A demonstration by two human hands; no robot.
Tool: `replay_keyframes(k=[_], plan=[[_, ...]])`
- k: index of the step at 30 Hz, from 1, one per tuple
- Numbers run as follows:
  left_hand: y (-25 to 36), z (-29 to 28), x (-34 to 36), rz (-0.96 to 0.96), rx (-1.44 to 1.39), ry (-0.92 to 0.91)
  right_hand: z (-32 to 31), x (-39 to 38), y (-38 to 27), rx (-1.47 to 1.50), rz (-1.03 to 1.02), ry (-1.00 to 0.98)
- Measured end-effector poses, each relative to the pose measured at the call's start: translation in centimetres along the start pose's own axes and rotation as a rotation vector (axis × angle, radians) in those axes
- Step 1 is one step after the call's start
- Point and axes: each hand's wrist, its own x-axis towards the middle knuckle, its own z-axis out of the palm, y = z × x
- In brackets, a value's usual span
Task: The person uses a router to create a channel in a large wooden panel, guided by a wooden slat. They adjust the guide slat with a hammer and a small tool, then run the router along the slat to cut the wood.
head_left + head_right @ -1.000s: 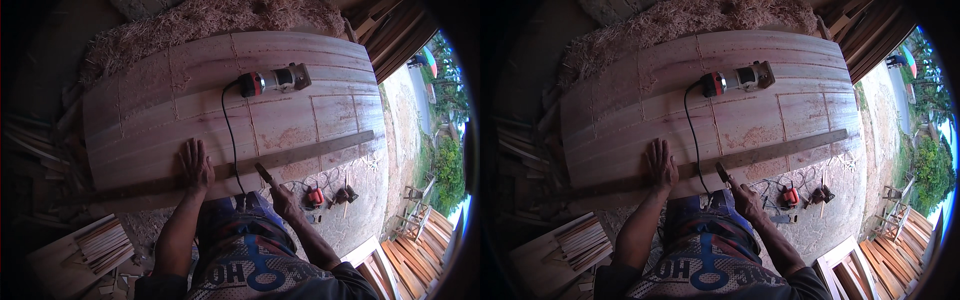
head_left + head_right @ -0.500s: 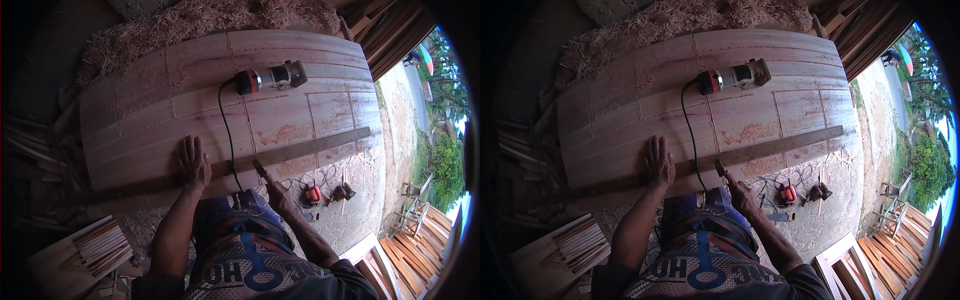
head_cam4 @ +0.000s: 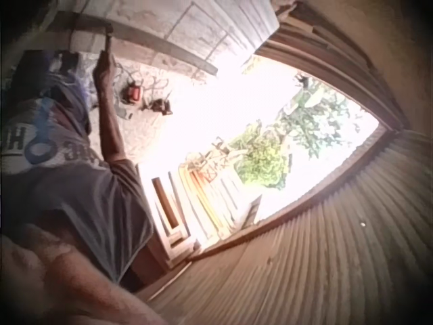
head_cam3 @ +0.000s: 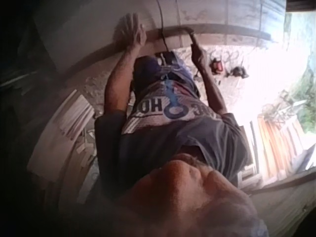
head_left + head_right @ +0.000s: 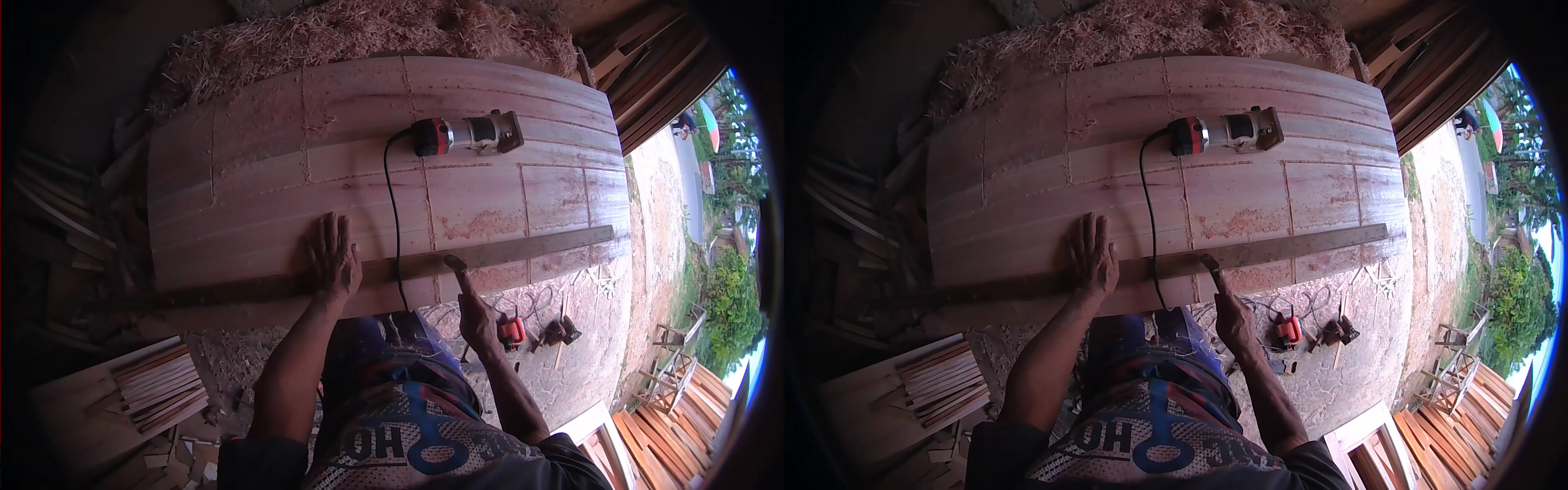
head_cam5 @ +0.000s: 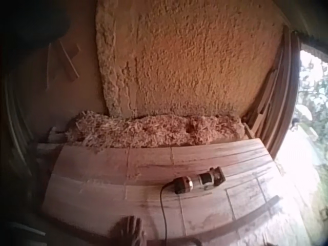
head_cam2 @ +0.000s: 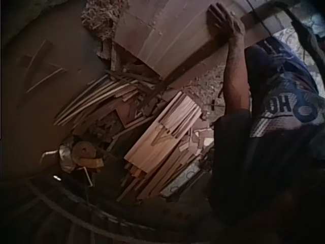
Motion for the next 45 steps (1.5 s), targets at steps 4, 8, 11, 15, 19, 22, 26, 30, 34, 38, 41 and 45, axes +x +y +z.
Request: replay_keyframes(k=[4,8,11,15,19,22,26,30,34,38,41,45], plan=[[-0.8,0.2,-0.5,-0.027,-0.061,0.02,0.7,0.5,-1.9,-0.119,0.099,-0.112],[-0.7,-0.9,-0.5,0.003,-0.193,0.056,2.8,1.1,-2.1,-0.028,-0.152,0.035],[-3.0,-2.4,-2.6,-0.029,-0.269,0.136,4.5,2.8,-3.4,-0.044,-0.369,0.109],[-10.2,-5.9,-6.6,-0.36,-0.276,0.471,5.5,4.4,-6.9,0.064,-0.281,-0.086],[-25.8,-6.9,-12.2,-0.978,-0.217,0.918,7.9,7.0,-11.1,0.005,-0.25,-0.19],[-37.4,-7.2,-16.5,-1.315,-0.467,1.048,11.3,9.1,-14.0,-0.115,-0.383,-0.183],[-43.5,-9.2,-16.0,-1.403,-0.578,0.994,14.8,10.9,-18.0,-0.258,-0.232,-0.385],[-45.6,-8.7,-13.4,-1.535,-0.496,0.832,17.0,10.8,-16.6,-0.279,-0.344,-0.376],[-47.1,-6.9,-13.0,-1.527,-0.599,0.809,17.0,10.9,-17.2,-0.314,-0.439,-0.406],[-48.0,-5.7,-13.8,-1.466,-0.613,0.856,17.0,10.8,-18.4,-0.249,-0.398,-0.398],[-47.7,-5.8,-13.9,-1.454,-0.53,0.817,17.1,11.2,-18.5,-0.201,-0.403,-0.41],[-44.4,-8.3,-11.1,-1.616,-0.362,0.655,16.9,11.3,-18.6,-0.235,-0.38,-0.396]])
